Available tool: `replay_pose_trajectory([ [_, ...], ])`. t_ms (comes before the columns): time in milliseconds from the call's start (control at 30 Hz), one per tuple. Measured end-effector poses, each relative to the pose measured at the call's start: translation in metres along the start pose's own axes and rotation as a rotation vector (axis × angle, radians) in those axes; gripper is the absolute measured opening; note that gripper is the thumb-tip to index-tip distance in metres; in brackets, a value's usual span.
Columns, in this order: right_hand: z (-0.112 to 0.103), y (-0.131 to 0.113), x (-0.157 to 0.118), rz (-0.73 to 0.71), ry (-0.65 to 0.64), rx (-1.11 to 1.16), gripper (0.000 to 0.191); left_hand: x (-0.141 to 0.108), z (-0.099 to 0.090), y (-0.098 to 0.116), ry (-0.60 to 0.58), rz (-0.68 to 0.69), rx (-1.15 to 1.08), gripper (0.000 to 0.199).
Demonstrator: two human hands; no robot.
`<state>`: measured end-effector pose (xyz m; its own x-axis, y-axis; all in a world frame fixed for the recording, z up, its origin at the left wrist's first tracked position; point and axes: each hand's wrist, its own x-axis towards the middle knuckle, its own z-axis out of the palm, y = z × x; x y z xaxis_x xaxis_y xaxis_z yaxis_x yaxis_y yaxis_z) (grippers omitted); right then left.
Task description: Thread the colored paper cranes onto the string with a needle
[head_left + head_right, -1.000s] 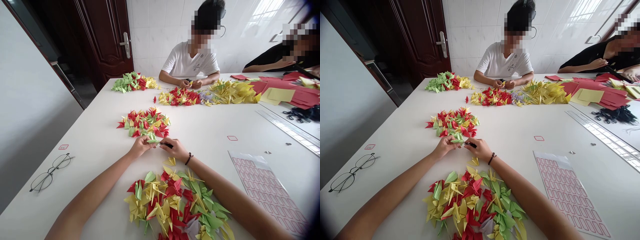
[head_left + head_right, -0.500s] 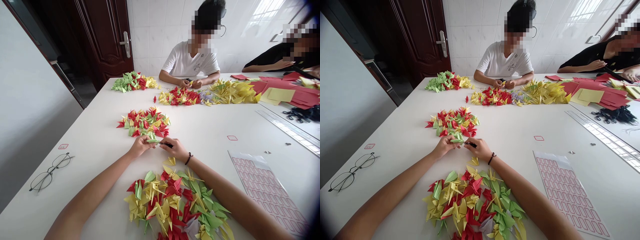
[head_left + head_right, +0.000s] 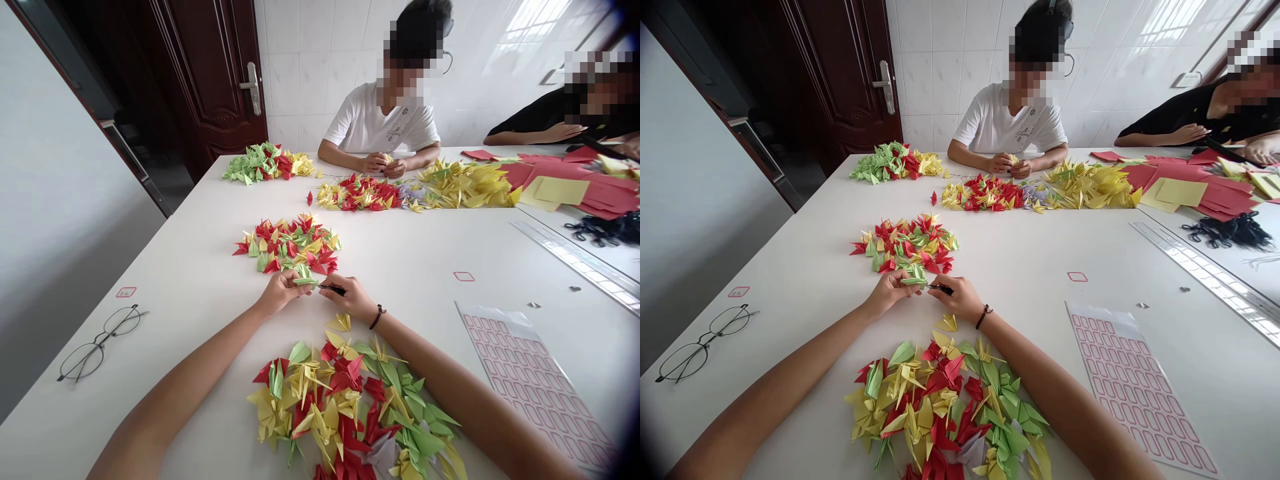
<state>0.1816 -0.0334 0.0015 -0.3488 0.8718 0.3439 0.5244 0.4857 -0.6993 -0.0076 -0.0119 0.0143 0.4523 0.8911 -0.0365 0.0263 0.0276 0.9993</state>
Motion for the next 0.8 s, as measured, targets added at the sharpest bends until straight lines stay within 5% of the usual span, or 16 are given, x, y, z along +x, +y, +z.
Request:
replay_pose_trajectory([
  [333,0.000,0.002,0.000,0.013,0.018,0.002,0.022,0.002,0.000,-0.003,0.034,-0.013,-0.013,0.028],
  [500,0.000,0.002,0.001,0.047,0.041,0.024,0.020,0.003,0.002,-0.008,0.177,0.012,-0.011,0.034],
  [800,0.000,0.005,0.000,0.089,0.096,0.047,0.022,-0.002,0.004,-0.016,0.286,0.240,0.549,0.032],
])
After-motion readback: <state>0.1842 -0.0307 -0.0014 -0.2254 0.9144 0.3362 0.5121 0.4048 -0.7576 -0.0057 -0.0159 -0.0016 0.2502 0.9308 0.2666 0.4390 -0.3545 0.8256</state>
